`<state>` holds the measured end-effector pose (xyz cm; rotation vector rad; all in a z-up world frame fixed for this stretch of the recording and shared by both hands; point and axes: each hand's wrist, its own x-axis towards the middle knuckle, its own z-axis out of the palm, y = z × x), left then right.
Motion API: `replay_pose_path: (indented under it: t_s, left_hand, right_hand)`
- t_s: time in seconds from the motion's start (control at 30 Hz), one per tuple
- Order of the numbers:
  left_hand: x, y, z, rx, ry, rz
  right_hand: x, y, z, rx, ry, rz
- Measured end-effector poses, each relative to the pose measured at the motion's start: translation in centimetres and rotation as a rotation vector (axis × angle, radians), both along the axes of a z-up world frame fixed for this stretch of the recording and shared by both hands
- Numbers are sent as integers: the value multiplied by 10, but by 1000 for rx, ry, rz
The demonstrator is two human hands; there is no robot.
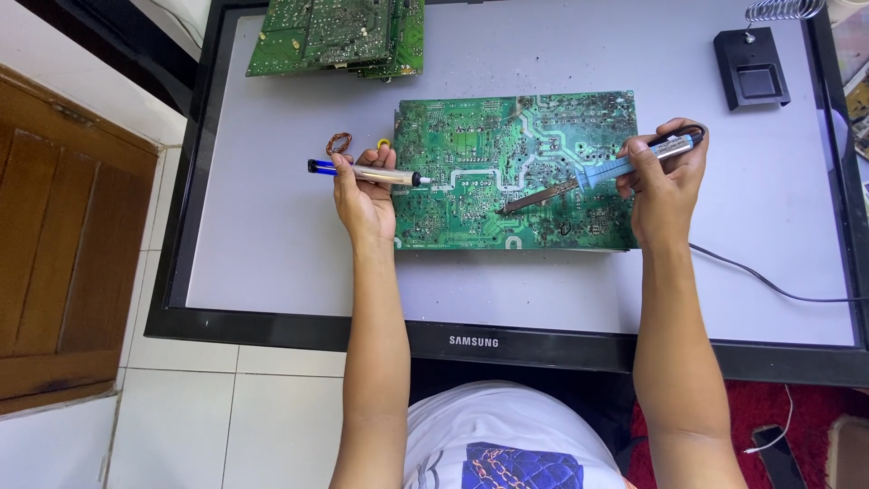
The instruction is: Desoldering electronic components from a printed circuit board using a soldering iron and a desoldering pump.
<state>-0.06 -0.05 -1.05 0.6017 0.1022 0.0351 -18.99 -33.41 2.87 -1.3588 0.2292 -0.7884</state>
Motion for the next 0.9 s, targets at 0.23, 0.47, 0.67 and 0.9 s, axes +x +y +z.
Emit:
replay_pose_path:
  t_s: [0.23, 0.47, 0.67, 0.9]
  left_hand:
    - [0, 1, 0, 10, 4, -2]
    - [-1, 0, 2, 8, 0, 9]
    - [1, 1, 0, 14, 5, 9]
    - [1, 1, -1, 21, 4, -2]
  right_hand:
    - [-1, 3, 4, -25, -6, -19]
    - [-2, 0, 3, -1, -27, -14]
    - [-1, -2, -3, 3, -15, -4]
    - [1, -3, -5, -4, -16, -1]
